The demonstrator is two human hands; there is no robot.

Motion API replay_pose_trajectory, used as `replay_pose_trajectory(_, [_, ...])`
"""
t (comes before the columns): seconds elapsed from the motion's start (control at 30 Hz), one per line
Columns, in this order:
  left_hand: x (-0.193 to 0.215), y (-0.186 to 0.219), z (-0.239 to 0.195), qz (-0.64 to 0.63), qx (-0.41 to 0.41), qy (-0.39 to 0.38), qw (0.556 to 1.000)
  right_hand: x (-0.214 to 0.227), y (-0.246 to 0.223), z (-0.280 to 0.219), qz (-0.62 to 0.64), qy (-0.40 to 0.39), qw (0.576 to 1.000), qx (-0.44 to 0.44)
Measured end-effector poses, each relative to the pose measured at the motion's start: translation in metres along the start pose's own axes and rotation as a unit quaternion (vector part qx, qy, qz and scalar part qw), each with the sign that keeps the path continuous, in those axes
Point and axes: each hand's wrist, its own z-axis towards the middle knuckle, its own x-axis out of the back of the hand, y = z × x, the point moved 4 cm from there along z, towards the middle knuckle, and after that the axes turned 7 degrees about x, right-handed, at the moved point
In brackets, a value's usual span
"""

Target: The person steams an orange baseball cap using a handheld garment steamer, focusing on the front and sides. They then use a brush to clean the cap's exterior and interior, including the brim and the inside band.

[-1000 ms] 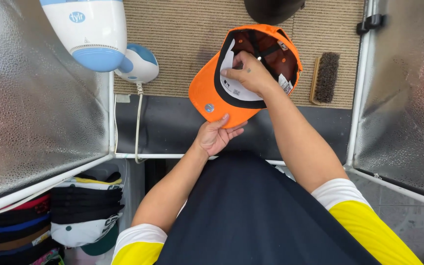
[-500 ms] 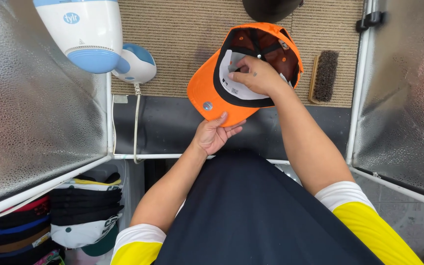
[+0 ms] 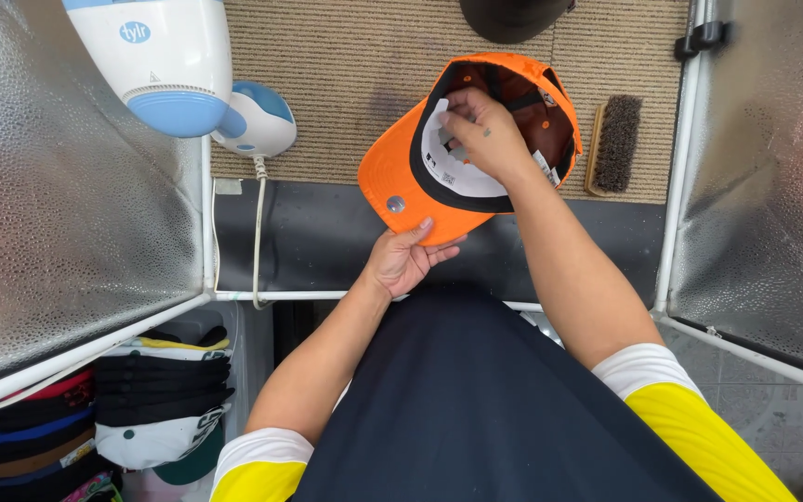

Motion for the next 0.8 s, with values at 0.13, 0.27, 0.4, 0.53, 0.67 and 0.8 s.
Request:
replay_pose_trajectory(0.13, [-0.002, -0.001, -0.001, 0.014, 0.010, -0.001, 1.000, -0.001, 0.015, 0.013, 0.046, 0.058, 0.994, 0.084])
replay_pose_trajectory(0.27, [-0.007, 0.000, -0.006, 0.038, 0.007, 0.006, 0.999, -0.003, 0.023, 0.019, 0.097, 0.040, 0.992, 0.067])
replay_pose_trajectory(0.4, [-0.007, 0.005, -0.007, 0.041, -0.030, 0.010, 0.999, 0.013, 0.010, 0.016, -0.117, 0.004, 0.993, 0.027])
replay_pose_trajectory(0.53, [-0.009, 0.008, -0.008, 0.057, -0.045, 0.010, 0.997, 0.027, -0.008, -0.005, -0.336, -0.095, 0.937, 0.023])
replay_pose_trajectory(0.67, [-0.011, 0.007, -0.002, -0.013, -0.026, 0.003, 1.000, 0.030, 0.002, -0.015, -0.435, -0.175, 0.881, 0.054])
replay_pose_trajectory(0.8, [-0.007, 0.004, -0.003, -0.022, -0.029, 0.007, 0.999, 0.028, 0.002, -0.026, -0.438, -0.221, 0.871, 0.019])
